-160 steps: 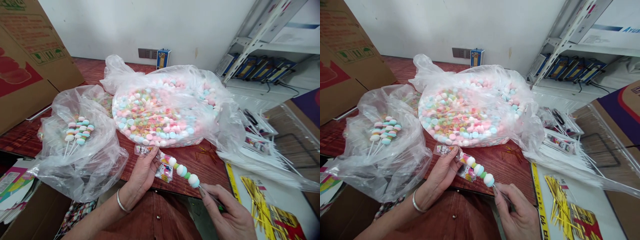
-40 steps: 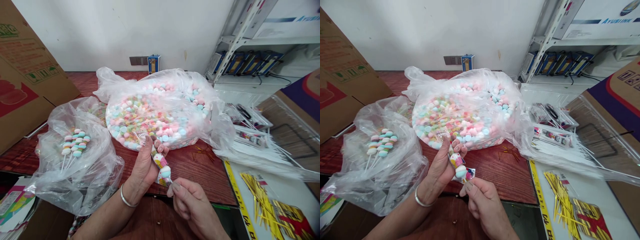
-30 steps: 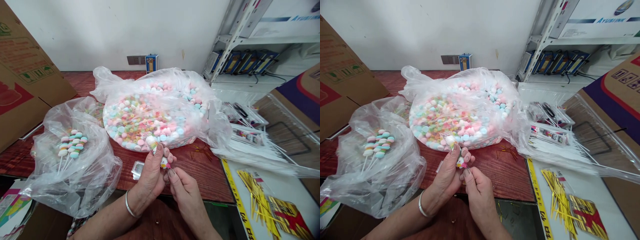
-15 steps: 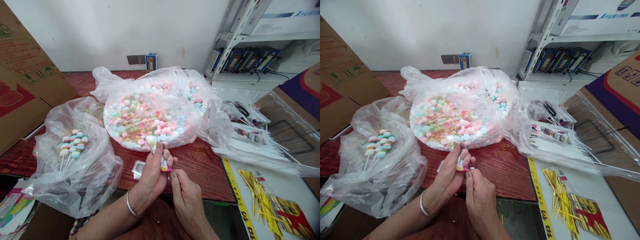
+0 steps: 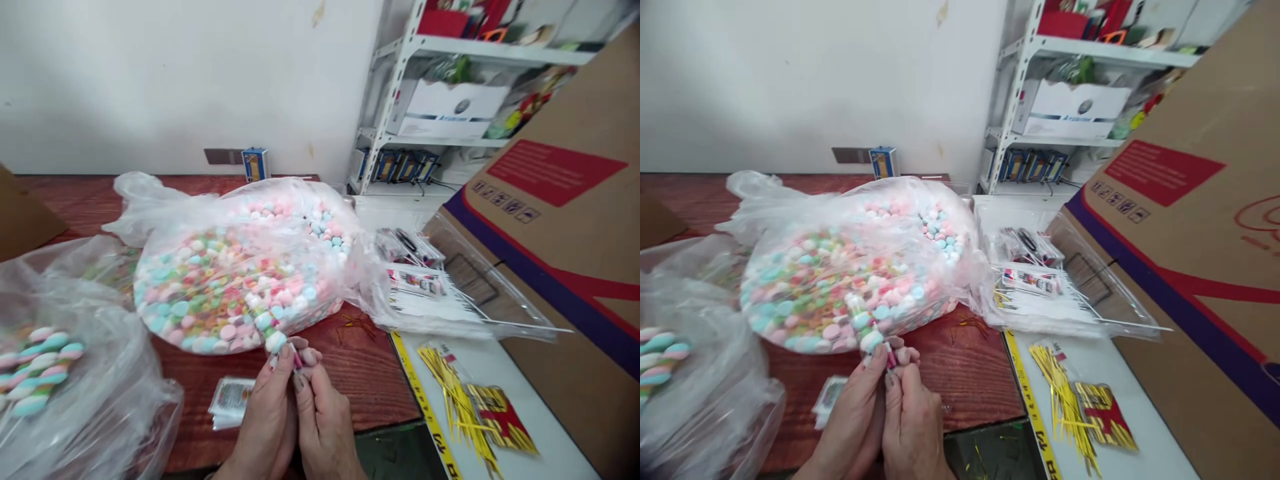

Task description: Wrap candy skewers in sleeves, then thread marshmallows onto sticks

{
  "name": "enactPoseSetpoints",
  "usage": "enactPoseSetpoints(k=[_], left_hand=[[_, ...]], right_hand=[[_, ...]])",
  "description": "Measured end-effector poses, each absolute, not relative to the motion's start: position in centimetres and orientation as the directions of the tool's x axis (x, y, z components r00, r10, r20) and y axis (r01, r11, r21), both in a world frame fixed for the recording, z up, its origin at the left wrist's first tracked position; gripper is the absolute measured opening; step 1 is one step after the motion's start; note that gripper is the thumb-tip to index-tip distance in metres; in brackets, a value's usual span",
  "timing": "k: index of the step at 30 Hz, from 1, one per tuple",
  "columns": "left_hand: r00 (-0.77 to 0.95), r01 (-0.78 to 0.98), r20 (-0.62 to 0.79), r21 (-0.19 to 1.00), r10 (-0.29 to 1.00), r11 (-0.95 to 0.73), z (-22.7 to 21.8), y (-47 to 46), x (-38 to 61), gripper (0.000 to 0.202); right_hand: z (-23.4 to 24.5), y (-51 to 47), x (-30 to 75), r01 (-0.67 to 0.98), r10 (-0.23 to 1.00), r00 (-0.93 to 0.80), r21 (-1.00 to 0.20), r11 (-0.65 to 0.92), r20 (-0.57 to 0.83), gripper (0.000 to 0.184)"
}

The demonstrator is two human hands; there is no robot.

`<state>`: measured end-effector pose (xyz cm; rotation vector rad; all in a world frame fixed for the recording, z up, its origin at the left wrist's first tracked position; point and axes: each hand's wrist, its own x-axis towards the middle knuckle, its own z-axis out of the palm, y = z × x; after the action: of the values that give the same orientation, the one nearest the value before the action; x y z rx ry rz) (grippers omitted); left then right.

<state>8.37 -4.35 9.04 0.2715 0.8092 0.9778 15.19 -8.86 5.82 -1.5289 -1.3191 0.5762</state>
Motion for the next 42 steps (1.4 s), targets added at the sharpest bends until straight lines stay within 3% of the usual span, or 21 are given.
enactPoseSetpoints(k=[4, 8, 13, 16, 19, 21, 23, 25, 27, 29, 31, 33, 34, 36, 37, 39, 42], left_hand=[[0.33, -0.556, -0.426, 0.633, 0.842, 0.539, 8.2, -4.3, 8.0, 0.033], [0.424, -0.459, -0.418, 0.666, 0.804, 0.588, 7.3, -4.8, 7.6, 0.037], [0.458, -0.479, -0.386, 0.651, 0.801, 0.588, 6.9, -4.9, 7.4, 0.038], [0.395, -0.455, -0.42, 0.683, 0.817, 0.571, 6.9, -4.6, 7.5, 0.035], [0.338, -0.409, -0.411, 0.746, 0.847, 0.526, 6.8, -4.2, 7.6, 0.033], [0.334, -0.383, -0.386, 0.778, 0.86, 0.498, 6.8, -3.9, 7.4, 0.03], [0.409, -0.382, -0.381, 0.753, 0.829, 0.535, 6.7, -3.8, 7.0, 0.027], [0.533, -0.378, -0.395, 0.681, 0.748, 0.628, 6.7, -3.9, 6.4, 0.027], [0.605, -0.357, -0.415, 0.622, 0.68, 0.697, 6.6, -4.0, 5.9, 0.028], [0.579, -0.346, -0.446, 0.624, 0.683, 0.701, 6.5, -4.1, 5.7, 0.028], [0.515, -0.349, -0.452, 0.666, 0.729, 0.659, 6.3, -3.8, 5.6, 0.027], [0.455, -0.348, -0.433, 0.718, 0.778, 0.603, 6.1, -3.2, 5.7, 0.026], [0.44, -0.342, -0.427, 0.734, 0.79, 0.587, 6.0, -2.8, 5.7, 0.026], [0.428, -0.329, -0.44, 0.738, 0.79, 0.589, 5.6, -2.2, 5.7, 0.025], [0.431, -0.325, -0.454, 0.729, 0.78, 0.603, 5.3, -2.0, 5.6, 0.025], [0.451, -0.317, -0.481, 0.701, 0.752, 0.639, 4.8, -1.8, 5.6, 0.025], [0.456, -0.319, -0.504, 0.677, 0.733, 0.663, 4.1, -2.0, 5.8, 0.027]], right_hand=[[5.3, -8.8, 15.2, -0.026, 0.957, 0.286, -0.999, -0.036, -0.042, 0.034], [5.2, -8.4, 15.4, -0.542, 0.94, 0.172, -0.825, -0.161, -0.296, 0.043], [5.6, -8.1, 16.1, -0.724, 0.938, 0.039, -0.656, -0.211, -0.345, 0.047], [5.6, -8.5, 16.3, -0.669, 0.941, 0.004, -0.701, -0.248, -0.337, 0.052], [5.5, -8.8, 16.2, -0.376, 0.944, 0.275, -0.924, -0.07, -0.184, 0.05], [5.5, -8.9, 16.2, -0.211, 0.92, 0.388, -0.977, 0.033, -0.052, 0.046], [5.7, -9.0, 16.3, -0.358, 0.949, 0.293, -0.934, -0.002, -0.115, 0.045], [6.2, -9.2, 16.4, -0.58, 0.974, 0.027, -0.797, -0.168, -0.225, 0.045], [6.9, -9.6, 16.5, -0.595, 0.954, -0.173, -0.746, -0.299, -0.244, 0.045], [7.9, -10.2, 17.0, -0.508, 0.945, -0.22, -0.798, -0.323, -0.243, 0.044], [8.8, -11.2, 18.4, -0.34, 0.975, -0.039, -0.915, -0.218, -0.218, 0.036], [9.5, -12.6, 21.1, 0.061, 0.95, 0.299, -0.992, -0.11, -0.087, 0.021], [9.7, -13.6, 22.9, 0.354, 0.889, 0.457, -0.923, -0.152, 0.029, 0.022], [9.5, -15.8, 27.4, 0.462, 0.775, 0.631, -0.822, -0.333, 0.041, 0.029], [9.2, -16.9, 29.8, 0.509, 0.661, 0.751, -0.644, -0.571, 0.008, 0.031], [8.2, -19.0, 34.4, 0.425, 0.486, 0.874, -0.483, -0.765, -0.002, 0.033], [6.0, -20.8, 39.0, 0.307, 0.335, 0.941, -0.313, -0.899, -0.04, 0.035]])
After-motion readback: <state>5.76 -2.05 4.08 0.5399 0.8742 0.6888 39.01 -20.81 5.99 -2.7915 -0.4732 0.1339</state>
